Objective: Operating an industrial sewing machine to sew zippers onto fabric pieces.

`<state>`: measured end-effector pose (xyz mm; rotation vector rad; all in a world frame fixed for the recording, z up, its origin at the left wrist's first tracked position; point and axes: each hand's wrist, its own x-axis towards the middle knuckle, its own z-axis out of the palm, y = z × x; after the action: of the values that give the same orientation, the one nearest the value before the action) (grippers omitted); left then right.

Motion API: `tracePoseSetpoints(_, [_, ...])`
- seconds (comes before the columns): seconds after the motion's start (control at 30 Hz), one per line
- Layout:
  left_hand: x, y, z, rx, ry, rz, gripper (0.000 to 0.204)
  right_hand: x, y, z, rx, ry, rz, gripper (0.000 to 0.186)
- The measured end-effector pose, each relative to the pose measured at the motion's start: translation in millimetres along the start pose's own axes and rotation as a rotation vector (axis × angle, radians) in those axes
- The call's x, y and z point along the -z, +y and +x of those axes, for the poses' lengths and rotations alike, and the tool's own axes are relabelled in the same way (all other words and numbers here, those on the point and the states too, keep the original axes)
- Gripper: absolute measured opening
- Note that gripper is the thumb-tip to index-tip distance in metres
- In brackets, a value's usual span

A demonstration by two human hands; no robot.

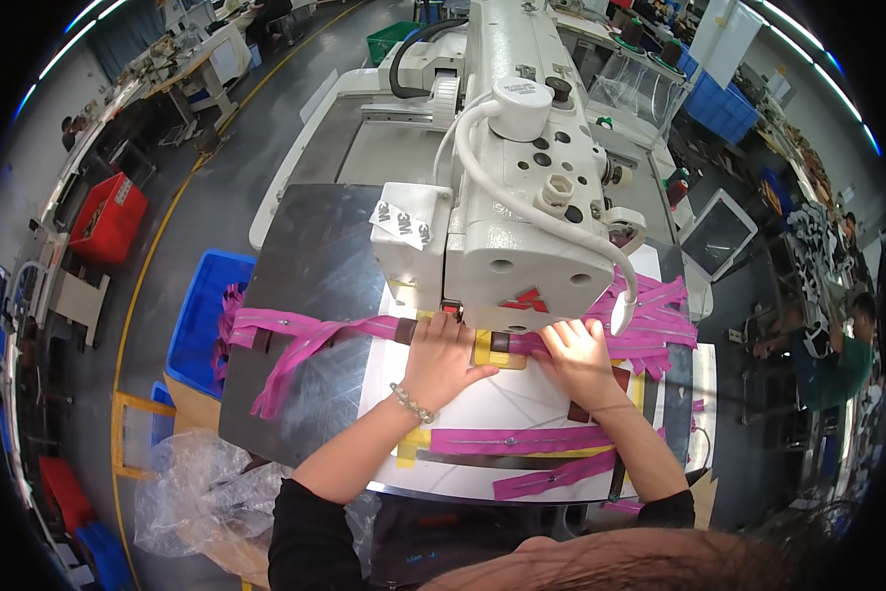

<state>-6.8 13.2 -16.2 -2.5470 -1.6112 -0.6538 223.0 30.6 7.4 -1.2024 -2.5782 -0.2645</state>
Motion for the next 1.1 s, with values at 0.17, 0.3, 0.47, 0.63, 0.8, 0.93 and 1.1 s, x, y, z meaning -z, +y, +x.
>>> tracePoseSetpoints(0.17, [-2, -2, 2, 0.005, -0.053, -0.152, 0.058, -4, -4, -6, -0.024, -0.025, -0.082, 0.029])
tracePoseSetpoints(0.3, [-10, -3, 1, 0.024, -0.042, -0.209, 0.057, -22, 1, -5, 0.035, 0.04, -0.052, 0.03])
tracePoseSetpoints(0.47, [-8, -4, 2, 0.035, -0.028, -0.24, 0.056, -22, -1, 1, -0.06, 0.117, 0.411, 0.036])
tracePoseSetpoints(0.63, [-6, -3, 0, 0.037, -0.036, -0.255, 0.051, -15, 8, 0, 0.062, 0.164, 0.559, 0.042])
tracePoseSetpoints(0.8, [-6, -1, -1, 0.019, 0.007, -0.291, 0.047, -12, 4, -3, 0.065, 0.091, 0.587, 0.038])
tracePoseSetpoints(0.93, [0, 0, 1, 0.043, -0.11, -0.287, 0.046, -7, -2, -6, 0.019, -0.052, 0.666, 0.033])
tracePoseSetpoints(1.1, [-7, -2, 0, -0.046, 0.001, -0.266, 0.04, 4, -1, -7, 0.09, -0.15, 0.735, 0.031])
